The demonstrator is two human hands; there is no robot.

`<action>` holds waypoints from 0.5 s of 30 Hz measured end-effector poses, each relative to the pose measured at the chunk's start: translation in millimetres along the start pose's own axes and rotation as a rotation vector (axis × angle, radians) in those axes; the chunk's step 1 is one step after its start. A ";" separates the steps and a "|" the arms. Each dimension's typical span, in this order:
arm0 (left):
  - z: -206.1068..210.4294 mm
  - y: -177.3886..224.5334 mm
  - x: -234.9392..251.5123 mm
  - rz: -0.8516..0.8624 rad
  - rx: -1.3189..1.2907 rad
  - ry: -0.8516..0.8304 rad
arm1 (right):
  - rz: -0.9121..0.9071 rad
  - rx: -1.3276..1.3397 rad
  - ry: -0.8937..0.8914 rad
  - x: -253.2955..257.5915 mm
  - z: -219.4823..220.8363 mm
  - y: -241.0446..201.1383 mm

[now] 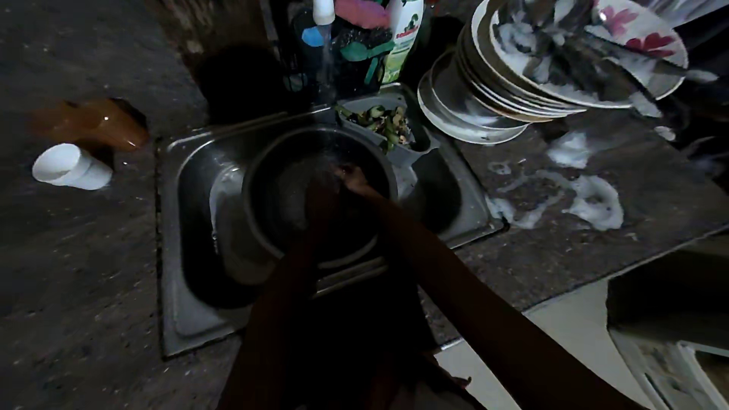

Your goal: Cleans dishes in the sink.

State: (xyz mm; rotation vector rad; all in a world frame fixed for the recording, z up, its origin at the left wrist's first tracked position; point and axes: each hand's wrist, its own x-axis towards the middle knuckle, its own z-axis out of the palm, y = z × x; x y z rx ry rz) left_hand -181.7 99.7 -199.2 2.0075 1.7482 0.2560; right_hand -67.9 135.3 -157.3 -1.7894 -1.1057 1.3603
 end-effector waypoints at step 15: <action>-71.1 -43.3 -29.2 -0.031 -0.254 -0.423 | 0.233 -0.199 -0.331 -23.2 -18.0 3.7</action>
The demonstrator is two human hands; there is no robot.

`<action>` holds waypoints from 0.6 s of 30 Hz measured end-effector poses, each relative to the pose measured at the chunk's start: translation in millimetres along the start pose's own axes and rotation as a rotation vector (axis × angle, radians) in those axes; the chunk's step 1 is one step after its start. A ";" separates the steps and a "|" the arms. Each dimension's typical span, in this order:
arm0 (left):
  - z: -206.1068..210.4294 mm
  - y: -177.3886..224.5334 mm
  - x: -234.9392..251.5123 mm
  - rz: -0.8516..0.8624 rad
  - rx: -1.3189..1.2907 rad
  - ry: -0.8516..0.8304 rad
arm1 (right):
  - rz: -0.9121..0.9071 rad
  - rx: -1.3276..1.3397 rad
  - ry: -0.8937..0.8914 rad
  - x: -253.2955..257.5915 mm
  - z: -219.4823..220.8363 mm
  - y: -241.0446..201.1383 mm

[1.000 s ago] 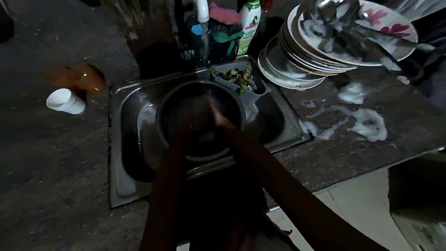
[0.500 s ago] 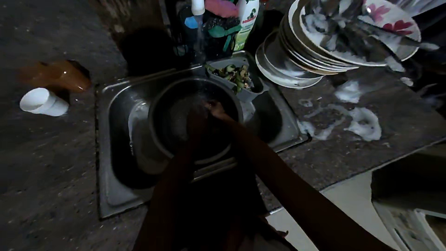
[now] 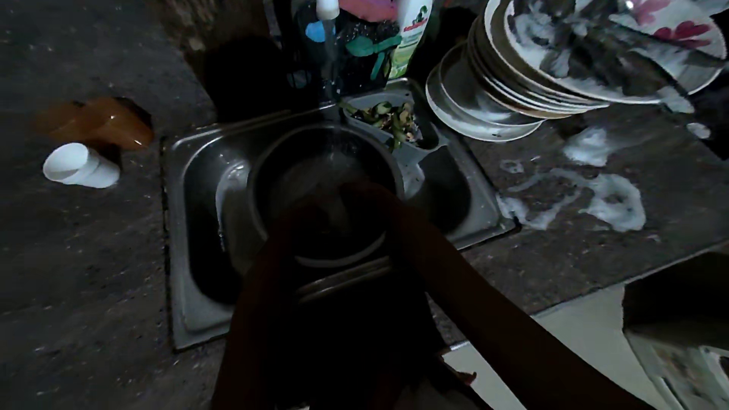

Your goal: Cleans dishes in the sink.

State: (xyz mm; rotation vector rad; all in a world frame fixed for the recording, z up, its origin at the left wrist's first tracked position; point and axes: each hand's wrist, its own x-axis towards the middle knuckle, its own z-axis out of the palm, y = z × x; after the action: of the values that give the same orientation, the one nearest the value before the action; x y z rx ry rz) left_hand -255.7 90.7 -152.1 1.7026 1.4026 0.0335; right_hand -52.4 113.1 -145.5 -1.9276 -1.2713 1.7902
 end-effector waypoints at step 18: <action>-63.1 174.5 -133.7 -0.038 0.364 -0.107 | -0.463 0.188 0.554 -24.8 41.9 -32.3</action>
State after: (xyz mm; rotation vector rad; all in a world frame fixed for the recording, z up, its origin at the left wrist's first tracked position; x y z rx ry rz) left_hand -202.4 31.6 62.4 1.9383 1.4228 -0.3484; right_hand -101.0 99.1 -116.2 -1.6757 -1.1683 1.0154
